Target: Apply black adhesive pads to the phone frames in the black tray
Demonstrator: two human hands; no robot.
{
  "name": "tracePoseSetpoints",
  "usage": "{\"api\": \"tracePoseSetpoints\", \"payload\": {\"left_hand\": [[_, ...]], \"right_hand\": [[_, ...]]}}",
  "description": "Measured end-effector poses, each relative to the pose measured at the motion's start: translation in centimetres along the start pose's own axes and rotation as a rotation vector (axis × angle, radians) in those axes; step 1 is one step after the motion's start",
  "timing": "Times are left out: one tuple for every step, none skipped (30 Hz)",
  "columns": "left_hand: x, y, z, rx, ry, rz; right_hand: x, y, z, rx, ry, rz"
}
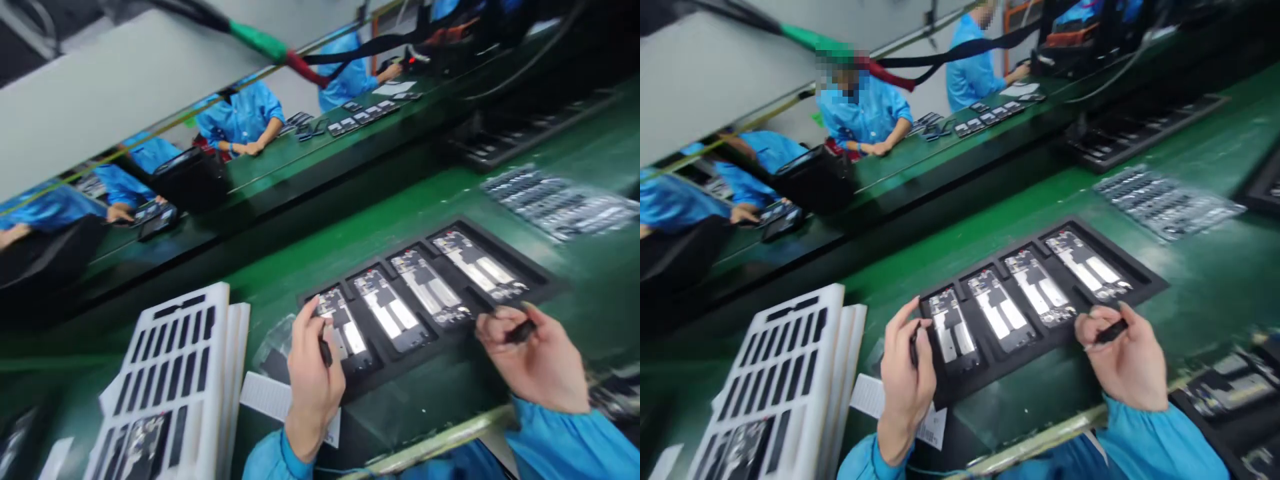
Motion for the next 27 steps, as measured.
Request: {"api": "tracePoseSetpoints", "payload": {"left_hand": [[-0.7,-1.4,1.1,-0.007,-0.091,-0.040],[-1.6,-2.6,2.2,-0.004,-0.188,-0.064],[-2.6,-3.6,3.5,0.009,-0.286,-0.082],[-3.7,-4.4,4.7,0.034,-0.381,-0.098],[-4.9,-5.0,6.0,0.066,-0.470,-0.112],[-6.0,-5.4,7.1,0.100,-0.549,-0.123],[-7.2,-5.7,8.1,0.133,-0.616,-0.132],[-8.2,-5.8,9.0,0.161,-0.670,-0.137],[-9.0,-5.8,9.7,0.183,-0.709,-0.130],[-9.8,-5.7,10.2,0.204,-0.727,-0.106],[-10.4,-5.6,10.7,0.233,-0.725,-0.067],[-10.8,-5.5,10.9,0.271,-0.703,-0.020],[-11.2,-5.5,11.1,0.318,-0.664,0.029],[-11.4,-5.4,11.1,0.372,-0.620,0.077],[-11.6,-5.5,11.2,0.427,-0.582,0.117],[-11.8,-5.5,11.2,0.477,-0.555,0.150],[-12.0,-5.6,11.1,0.513,-0.539,0.184],[-12.1,-5.6,11.1,0.534,-0.531,0.219],[-12.2,-5.6,11.1,0.545,-0.531,0.255],[-12.2,-5.6,11.2,0.545,-0.531,0.290],[-12.3,-5.5,11.2,0.537,-0.532,0.323],[-12.3,-5.4,11.2,0.526,-0.533,0.355],[-12.3,-5.3,11.3,0.515,-0.535,0.380],[-12.3,-5.2,11.4,0.504,-0.538,0.400],[-12.2,-5.1,11.5,0.495,-0.543,0.417],[-12.2,-5.0,11.7,0.485,-0.546,0.432],[-12.2,-4.9,11.8,0.477,-0.554,0.444]], "right_hand": [[0.1,1.3,-0.3,-0.004,0.005,0.039],[0.2,2.9,-0.7,-0.021,0.020,0.075],[0.3,4.7,-1.3,-0.059,0.033,0.103],[0.3,6.6,-2.1,-0.119,0.028,0.129],[0.2,8.8,-3.1,-0.194,0.013,0.155],[-0.1,11.0,-4.4,-0.276,-0.005,0.196],[-0.5,13.4,-5.9,-0.365,-0.022,0.259],[-1.1,15.7,-7.6,-0.461,-0.033,0.355],[-1.9,18.0,-9.6,-0.564,-0.043,0.485],[-2.8,20.0,-11.7,-0.672,-0.057,0.625],[-3.8,21.6,-13.8,-0.773,-0.080,0.763],[-4.8,22.9,-15.9,-0.867,-0.112,0.892],[-5.7,23.8,-17.7,-0.942,-0.146,0.994],[-6.4,24.4,-19.3,-0.998,-0.175,1.074],[-7.1,24.7,-20.6,-1.038,-0.197,1.133],[-7.6,24.8,-21.6,-1.065,-0.210,1.175],[-7.9,24.8,-22.4,-1.084,-0.216,1.206],[-8.2,24.8,-22.9,-1.103,-0.224,1.236],[-8.4,24.7,-23.1,-1.120,-0.233,1.259],[-8.5,24.6,-23.3,-1.135,-0.240,1.277],[-8.5,24.5,-23.4,-1.148,-0.246,1.289],[-8.5,24.4,-23.5,-1.159,-0.250,1.296],[-8.4,24.3,-23.7,-1.167,-0.250,1.301],[-8.4,24.1,-23.9,-1.172,-0.246,1.306],[-8.3,23.9,-24.2,-1.175,-0.237,1.309],[-8.3,23.7,-24.5,-1.174,-0.224,1.312],[-8.2,23.5,-24.8,-1.169,-0.209,1.313]]}}
Point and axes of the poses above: each hand's wrist, its own x-axis towards the middle knuckle, its own y-axis out of the palm, z = x × y, the point moved 3 cm from there along x, towards the middle knuckle, and after that the axes turned 1 degree about x, right-handed, at the moved point
